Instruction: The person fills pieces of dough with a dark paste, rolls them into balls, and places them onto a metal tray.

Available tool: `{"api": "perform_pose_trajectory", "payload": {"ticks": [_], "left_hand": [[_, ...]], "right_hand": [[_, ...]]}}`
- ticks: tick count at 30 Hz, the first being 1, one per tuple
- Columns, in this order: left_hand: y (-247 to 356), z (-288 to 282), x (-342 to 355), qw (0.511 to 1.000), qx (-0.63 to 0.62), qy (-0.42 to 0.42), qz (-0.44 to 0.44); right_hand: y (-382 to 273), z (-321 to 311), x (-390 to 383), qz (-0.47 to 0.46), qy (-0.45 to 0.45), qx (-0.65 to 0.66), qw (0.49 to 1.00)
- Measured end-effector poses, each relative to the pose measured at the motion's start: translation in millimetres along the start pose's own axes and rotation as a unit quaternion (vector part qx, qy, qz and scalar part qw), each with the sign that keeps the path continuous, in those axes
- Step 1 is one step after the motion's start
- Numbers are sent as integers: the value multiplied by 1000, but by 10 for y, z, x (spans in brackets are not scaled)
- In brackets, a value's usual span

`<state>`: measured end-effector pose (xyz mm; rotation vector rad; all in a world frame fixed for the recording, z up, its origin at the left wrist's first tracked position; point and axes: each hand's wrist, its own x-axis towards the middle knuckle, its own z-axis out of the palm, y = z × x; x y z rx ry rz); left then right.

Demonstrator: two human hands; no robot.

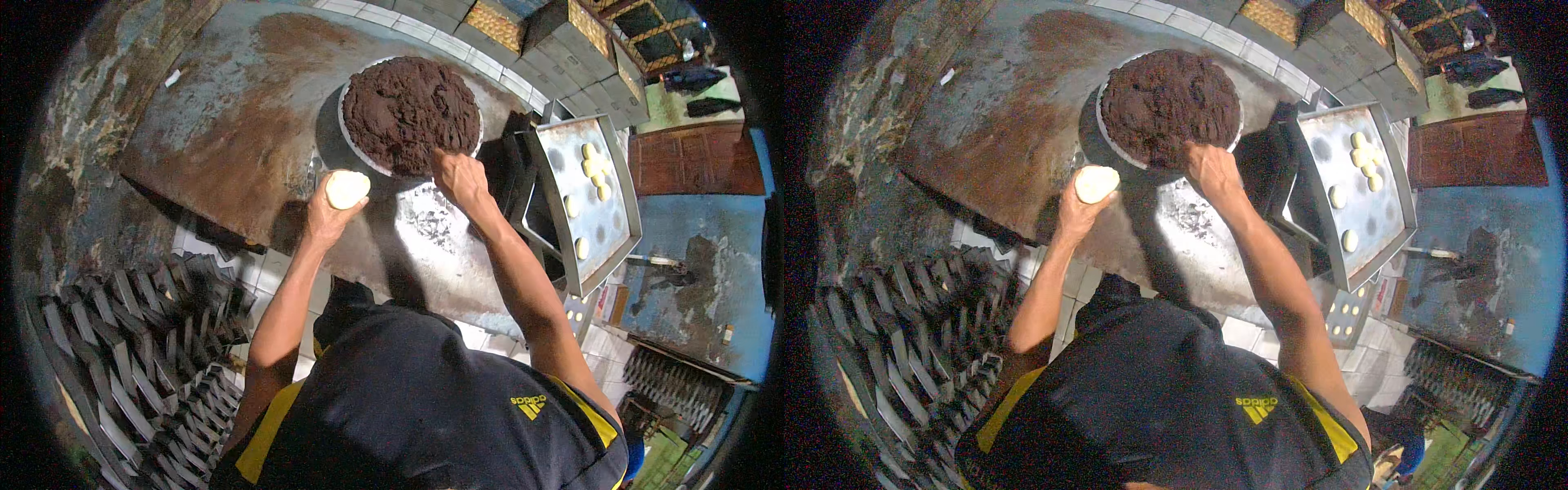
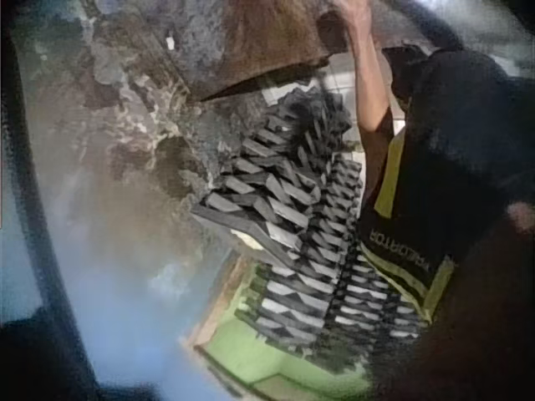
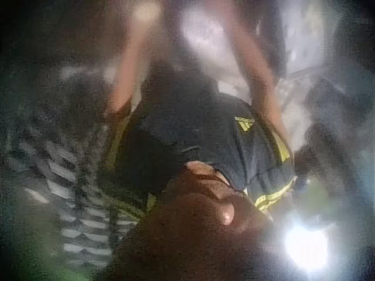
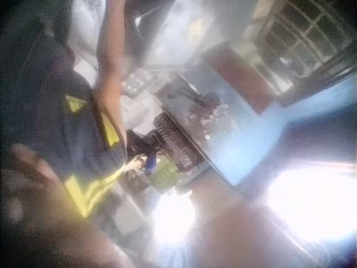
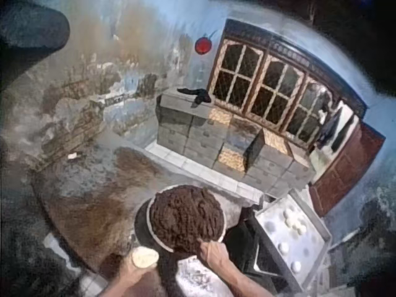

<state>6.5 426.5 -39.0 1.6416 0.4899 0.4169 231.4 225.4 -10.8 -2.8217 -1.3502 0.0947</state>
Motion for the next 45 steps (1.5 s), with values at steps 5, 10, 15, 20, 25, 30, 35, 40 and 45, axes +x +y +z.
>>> {"api": "perform_pose_trajectory", "payload": {"ticks": [5,10,15,20,25,30,35,40,45], "left_hand": [[30,-131,267,999,-22,47,-17],[-215,-357,430,999,24,7,-29],[-39,40,843,999,19,-37,-2],[221,825,1183,998,63,-13,1],[-137,897,1463,982,183,5,52],[-26,693,1437,991,-42,-114,-51],[414,900,612,976,-27,-208,62],[523,1267,135,982,-13,-181,54],[1103,1768,-546,910,-246,-320,-99]], "right_hand": [[-358,80,104,-3,-85,29,996],[-422,-135,193,107,-153,403,896],[-124,-217,215,202,-245,674,668],[-758,56,-111,78,145,180,970],[-766,-20,-461,96,117,173,973],[-251,227,-440,94,166,145,971],[-553,-616,-328,223,180,520,804],[-612,-540,-1238,-41,253,296,920],[-380,-642,-2165,128,347,397,840]]}}
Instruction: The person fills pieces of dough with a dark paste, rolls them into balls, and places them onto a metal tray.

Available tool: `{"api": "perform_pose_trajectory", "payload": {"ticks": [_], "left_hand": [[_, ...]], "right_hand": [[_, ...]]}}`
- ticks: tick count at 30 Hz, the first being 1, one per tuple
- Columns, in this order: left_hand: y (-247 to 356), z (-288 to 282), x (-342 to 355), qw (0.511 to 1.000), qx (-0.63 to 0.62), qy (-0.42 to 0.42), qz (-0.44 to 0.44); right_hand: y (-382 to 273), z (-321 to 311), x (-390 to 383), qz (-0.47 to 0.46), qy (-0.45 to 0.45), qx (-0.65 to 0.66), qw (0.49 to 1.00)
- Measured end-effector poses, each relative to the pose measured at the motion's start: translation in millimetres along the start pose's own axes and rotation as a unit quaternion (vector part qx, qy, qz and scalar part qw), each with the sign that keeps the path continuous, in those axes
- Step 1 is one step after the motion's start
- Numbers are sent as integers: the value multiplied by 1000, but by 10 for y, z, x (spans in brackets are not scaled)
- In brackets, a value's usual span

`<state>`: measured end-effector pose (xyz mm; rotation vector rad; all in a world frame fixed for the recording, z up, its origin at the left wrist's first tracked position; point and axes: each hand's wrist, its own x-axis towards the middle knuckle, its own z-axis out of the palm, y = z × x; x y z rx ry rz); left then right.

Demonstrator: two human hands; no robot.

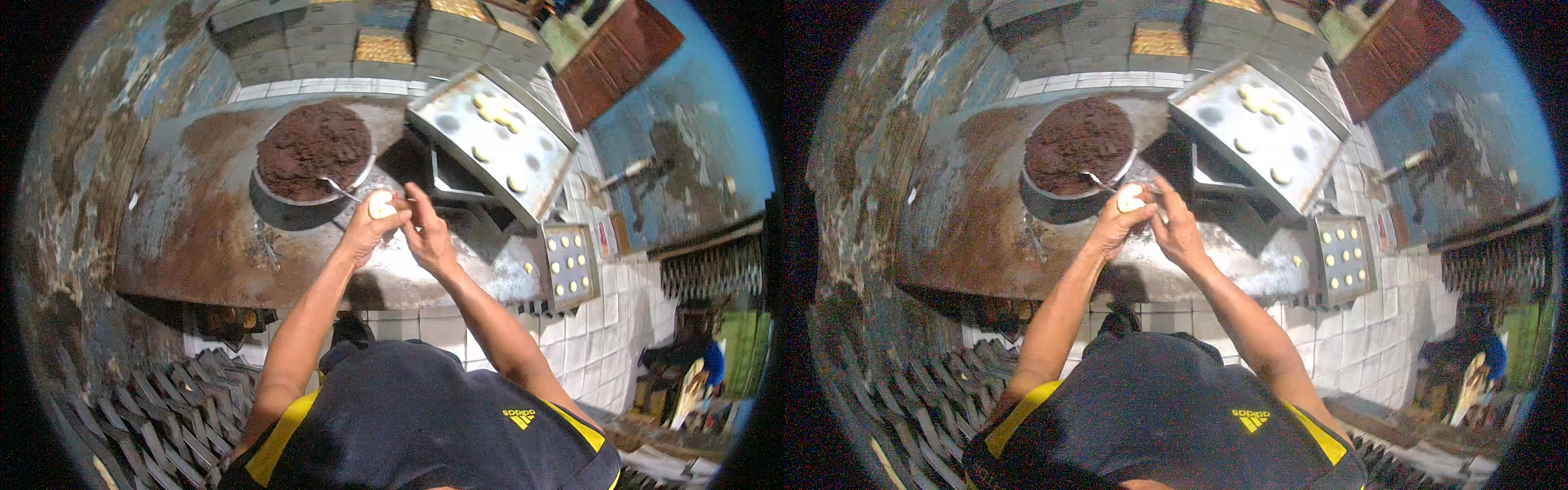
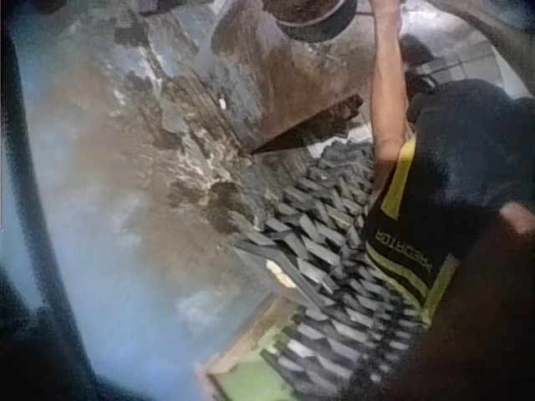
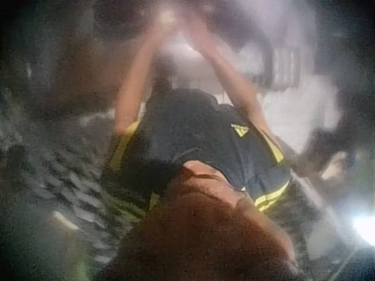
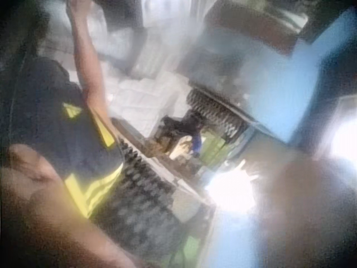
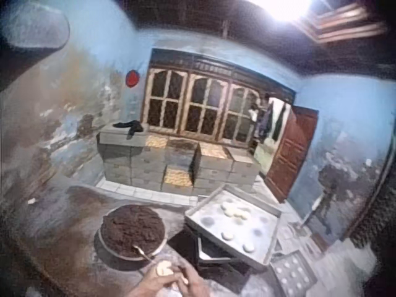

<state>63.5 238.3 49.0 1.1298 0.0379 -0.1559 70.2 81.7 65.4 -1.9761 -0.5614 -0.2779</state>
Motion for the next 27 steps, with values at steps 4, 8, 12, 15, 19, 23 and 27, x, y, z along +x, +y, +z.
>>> {"api": "perform_pose_trajectory", "payload": {"ticks": [4,8,12,15,19,23,27], "left_hand": [[-268,687,-126,959,219,24,178],[-414,1298,-376,919,298,-62,250],[-205,1712,-667,896,411,-157,51],[-530,1647,-546,927,298,-194,118],[-369,2039,-475,979,139,-152,5],[-508,2189,-239,981,-41,-185,-28],[-534,2242,278,986,88,-139,17]], "right_hand": [[65,-505,-424,138,94,133,977],[273,-1182,-736,257,30,412,874],[23,-1936,-925,28,-122,-15,992],[-202,-1949,-1053,-62,-28,69,995],[43,-1965,-1190,-109,210,-52,970],[159,-1609,-1089,65,217,159,961],[337,-1591,-653,321,157,443,822]]}}
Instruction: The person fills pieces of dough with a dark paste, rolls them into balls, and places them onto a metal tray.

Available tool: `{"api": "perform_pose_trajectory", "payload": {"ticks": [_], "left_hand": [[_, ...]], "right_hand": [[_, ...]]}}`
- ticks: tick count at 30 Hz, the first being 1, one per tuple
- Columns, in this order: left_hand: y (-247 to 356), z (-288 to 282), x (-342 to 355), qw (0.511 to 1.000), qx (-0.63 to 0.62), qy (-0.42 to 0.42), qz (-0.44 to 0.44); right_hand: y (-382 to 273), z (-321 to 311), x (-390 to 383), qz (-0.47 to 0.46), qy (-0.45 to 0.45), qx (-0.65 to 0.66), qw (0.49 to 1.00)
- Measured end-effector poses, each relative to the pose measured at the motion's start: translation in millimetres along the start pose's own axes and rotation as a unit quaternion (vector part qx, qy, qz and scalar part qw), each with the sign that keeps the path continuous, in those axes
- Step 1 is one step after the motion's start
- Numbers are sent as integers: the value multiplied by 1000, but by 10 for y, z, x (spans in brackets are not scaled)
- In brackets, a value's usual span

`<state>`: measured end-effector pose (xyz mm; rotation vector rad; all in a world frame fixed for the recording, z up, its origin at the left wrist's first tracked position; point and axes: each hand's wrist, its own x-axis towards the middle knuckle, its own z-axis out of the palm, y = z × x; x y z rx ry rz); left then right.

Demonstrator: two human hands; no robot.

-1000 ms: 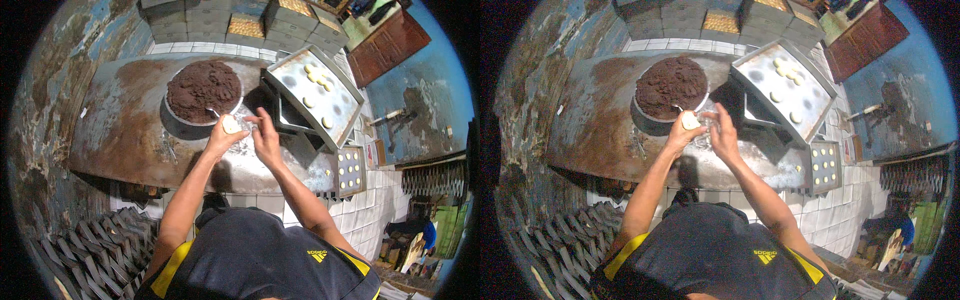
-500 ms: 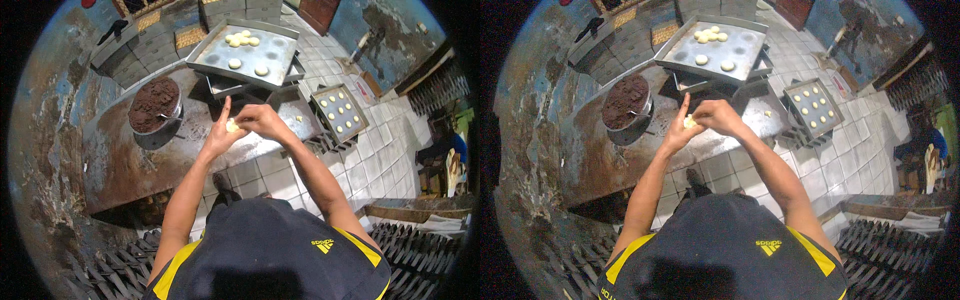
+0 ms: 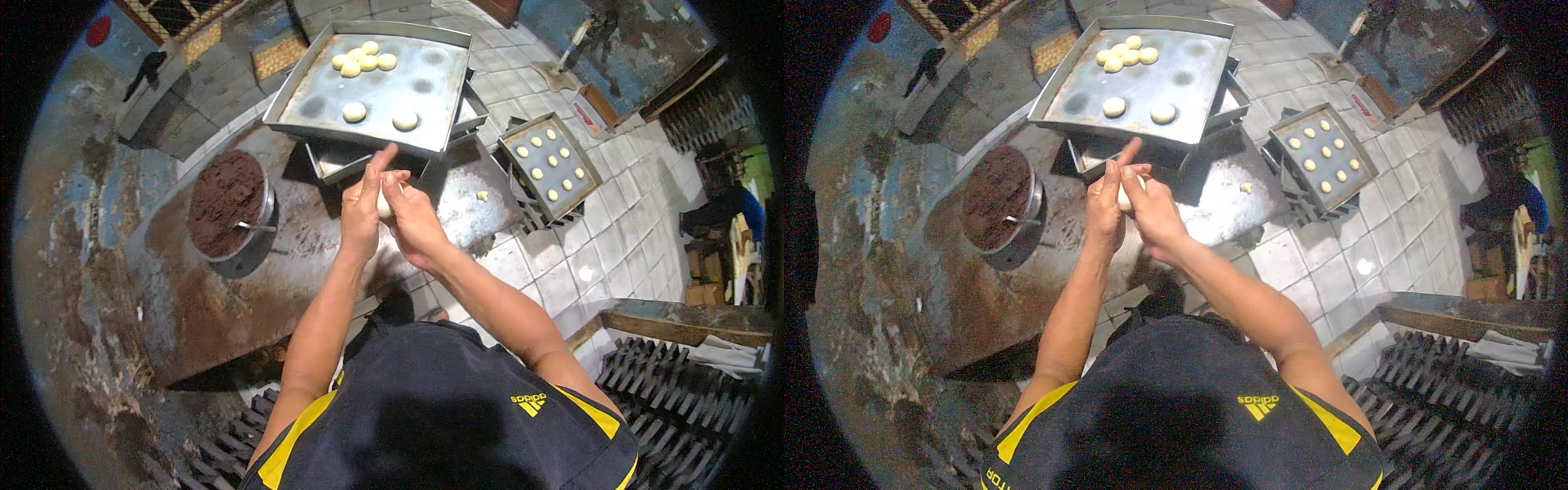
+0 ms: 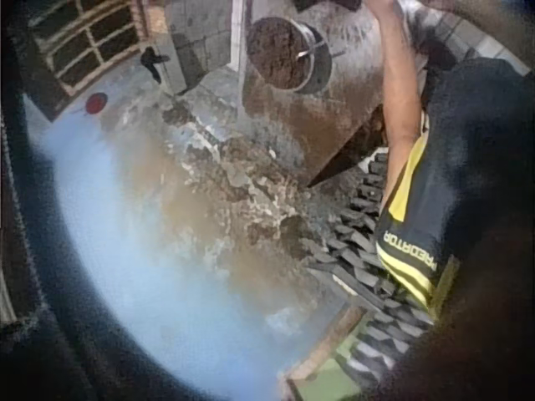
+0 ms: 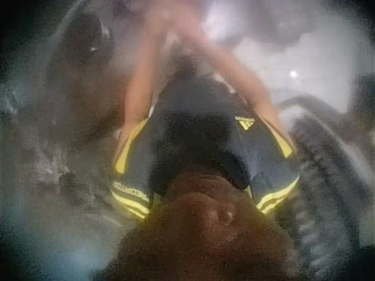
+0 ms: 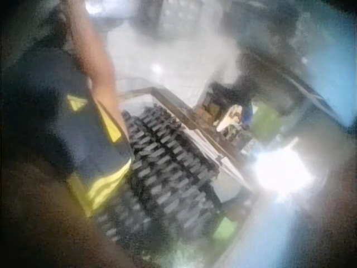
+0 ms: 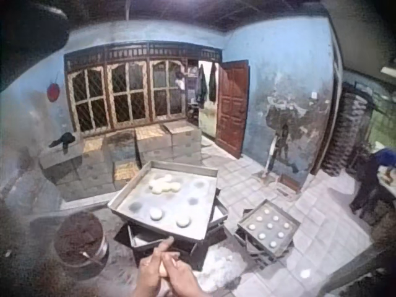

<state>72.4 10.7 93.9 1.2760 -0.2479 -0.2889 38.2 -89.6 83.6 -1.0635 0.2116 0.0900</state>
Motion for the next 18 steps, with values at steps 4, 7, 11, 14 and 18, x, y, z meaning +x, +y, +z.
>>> {"api": "perform_pose_trajectory", "payload": {"ticks": [4,7,11,14,18], "left_hand": [[-124,-240,653,994,-104,8,-17],[-53,-387,976,995,-66,56,40],[-22,-914,1134,996,-58,67,6],[-16,-1345,1181,997,38,69,-3],[-8,-1587,1284,998,41,41,12]], "right_hand": [[-582,-138,884,118,-57,-48,990],[-861,-598,2099,-34,61,-352,934],[-717,-1152,3141,-249,167,-713,633],[-561,-1282,3455,-174,70,-810,556],[-280,-1459,3625,-217,47,-800,557]]}}
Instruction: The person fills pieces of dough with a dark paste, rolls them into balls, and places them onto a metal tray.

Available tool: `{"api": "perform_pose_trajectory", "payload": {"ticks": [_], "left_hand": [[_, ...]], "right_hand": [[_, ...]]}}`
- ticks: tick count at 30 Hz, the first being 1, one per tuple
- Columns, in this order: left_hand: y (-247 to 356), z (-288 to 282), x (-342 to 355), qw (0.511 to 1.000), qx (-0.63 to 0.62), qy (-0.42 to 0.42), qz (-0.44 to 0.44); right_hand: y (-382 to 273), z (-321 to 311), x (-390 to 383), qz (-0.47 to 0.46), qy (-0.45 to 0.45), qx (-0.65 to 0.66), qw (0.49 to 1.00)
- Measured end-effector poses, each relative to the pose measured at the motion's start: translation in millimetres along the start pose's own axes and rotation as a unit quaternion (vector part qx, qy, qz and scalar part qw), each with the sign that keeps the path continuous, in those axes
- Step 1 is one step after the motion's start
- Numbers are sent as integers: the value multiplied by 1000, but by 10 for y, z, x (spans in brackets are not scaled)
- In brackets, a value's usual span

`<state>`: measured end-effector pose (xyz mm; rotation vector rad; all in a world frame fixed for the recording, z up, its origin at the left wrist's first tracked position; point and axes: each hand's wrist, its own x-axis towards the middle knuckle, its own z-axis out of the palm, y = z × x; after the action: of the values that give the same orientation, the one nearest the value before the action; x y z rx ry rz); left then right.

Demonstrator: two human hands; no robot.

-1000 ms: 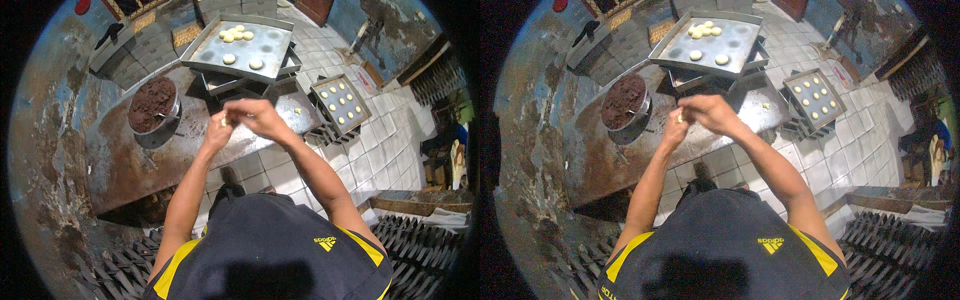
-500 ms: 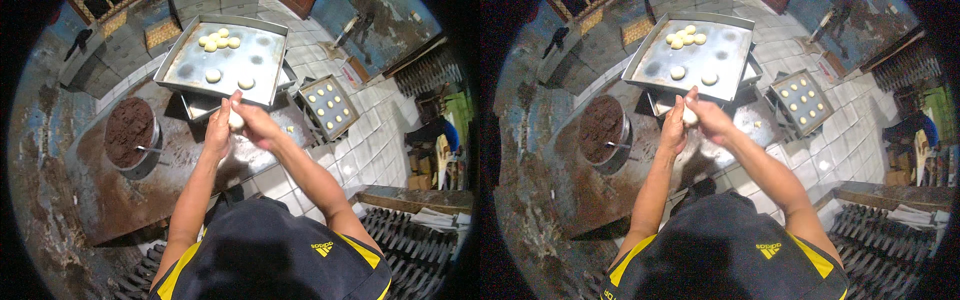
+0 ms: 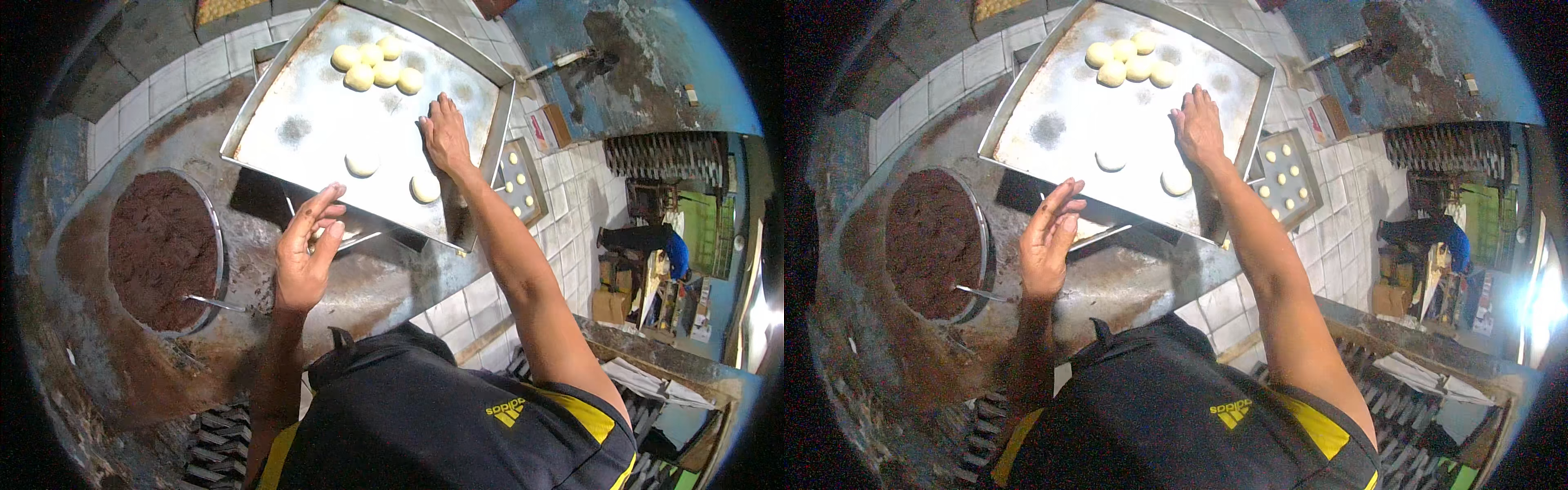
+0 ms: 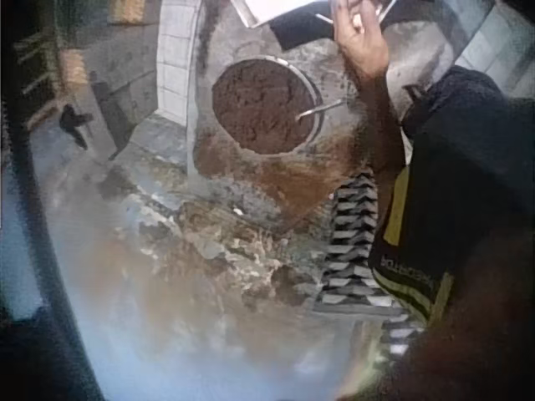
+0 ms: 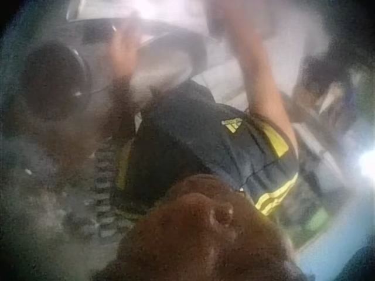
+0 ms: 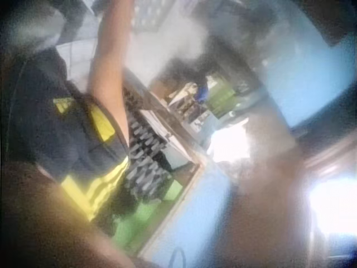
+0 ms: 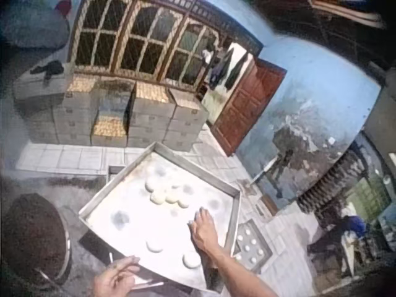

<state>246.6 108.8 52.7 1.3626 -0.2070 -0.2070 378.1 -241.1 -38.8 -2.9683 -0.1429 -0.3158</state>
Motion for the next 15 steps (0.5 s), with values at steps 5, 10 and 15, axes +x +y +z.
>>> {"api": "perform_pose_trajectory", "payload": {"ticks": [5,10,15], "left_hand": [[-18,-60,170,1000,5,3,13],[10,-61,61,997,62,31,40],[5,155,-227,996,-12,85,20]], "right_hand": [[15,-382,357,131,-185,228,947],[28,-475,1046,234,-94,174,952],[-342,-383,749,218,-7,372,902]]}}
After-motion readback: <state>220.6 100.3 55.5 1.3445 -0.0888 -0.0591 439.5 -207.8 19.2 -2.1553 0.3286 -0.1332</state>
